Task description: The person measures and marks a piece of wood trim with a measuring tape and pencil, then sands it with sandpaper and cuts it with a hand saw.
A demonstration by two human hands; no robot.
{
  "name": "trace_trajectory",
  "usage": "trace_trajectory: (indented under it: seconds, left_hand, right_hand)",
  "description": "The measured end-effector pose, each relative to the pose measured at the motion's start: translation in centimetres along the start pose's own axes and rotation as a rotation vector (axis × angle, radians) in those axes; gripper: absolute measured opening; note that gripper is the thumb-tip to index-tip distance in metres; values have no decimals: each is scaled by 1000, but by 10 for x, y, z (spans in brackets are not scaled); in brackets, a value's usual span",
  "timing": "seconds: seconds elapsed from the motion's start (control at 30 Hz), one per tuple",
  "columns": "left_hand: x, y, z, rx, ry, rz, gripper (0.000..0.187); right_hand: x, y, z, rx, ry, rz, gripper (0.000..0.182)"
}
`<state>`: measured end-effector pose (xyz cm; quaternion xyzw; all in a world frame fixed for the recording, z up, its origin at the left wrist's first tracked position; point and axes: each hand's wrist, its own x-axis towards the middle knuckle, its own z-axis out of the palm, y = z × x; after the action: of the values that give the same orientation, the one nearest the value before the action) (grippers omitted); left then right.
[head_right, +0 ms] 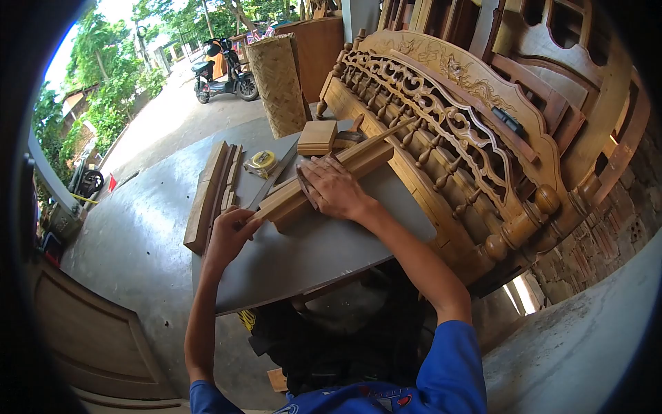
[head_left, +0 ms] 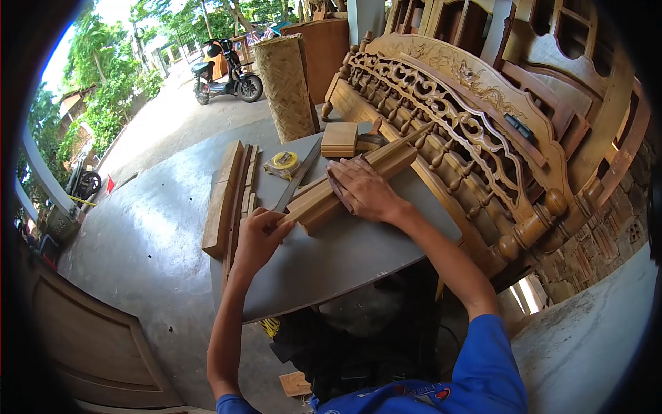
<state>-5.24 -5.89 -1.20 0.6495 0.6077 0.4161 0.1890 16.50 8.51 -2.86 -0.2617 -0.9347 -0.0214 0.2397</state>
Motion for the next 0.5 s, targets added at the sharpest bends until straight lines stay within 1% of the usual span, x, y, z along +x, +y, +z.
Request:
trace_trajectory:
  seconds: [0.07, 0.1, 0.2, 0.3, 0.33, 0.4, 0.47, 0.5]
  left_hand:
    - [-1, -1, -1, 125, 51, 139, 23]
    - [-1, 1, -2, 118, 60, 131, 23]
    - [-6, 9, -1, 77, 66, 76, 23]
    - [-4, 10, 0, 34, 55, 17, 20]
    - [-3, 6, 1, 47, 58, 16, 19]
    - [-4, 5, 4, 77, 57, 11, 18]
    - [-7, 9, 2, 118, 48, 5, 18]
    - [-7, 7, 0, 85, 41, -4, 18]
  right_hand:
    - [-4, 2, 1, 11, -5, -2, 52]
    - [-5, 4, 2, 17, -5, -3, 51]
    - [-4, 27, -3, 47, -42, 192, 50]
    - [-1, 37, -1, -64, -42, 395, 51]
    - [3, 18, 2, -137, -38, 390, 51]
    - [7, -42, -6, -210, -179, 137, 50]
    - [2, -59, 4, -9, -94, -59, 50]
    - [0, -62, 7, 93, -46, -155, 51]
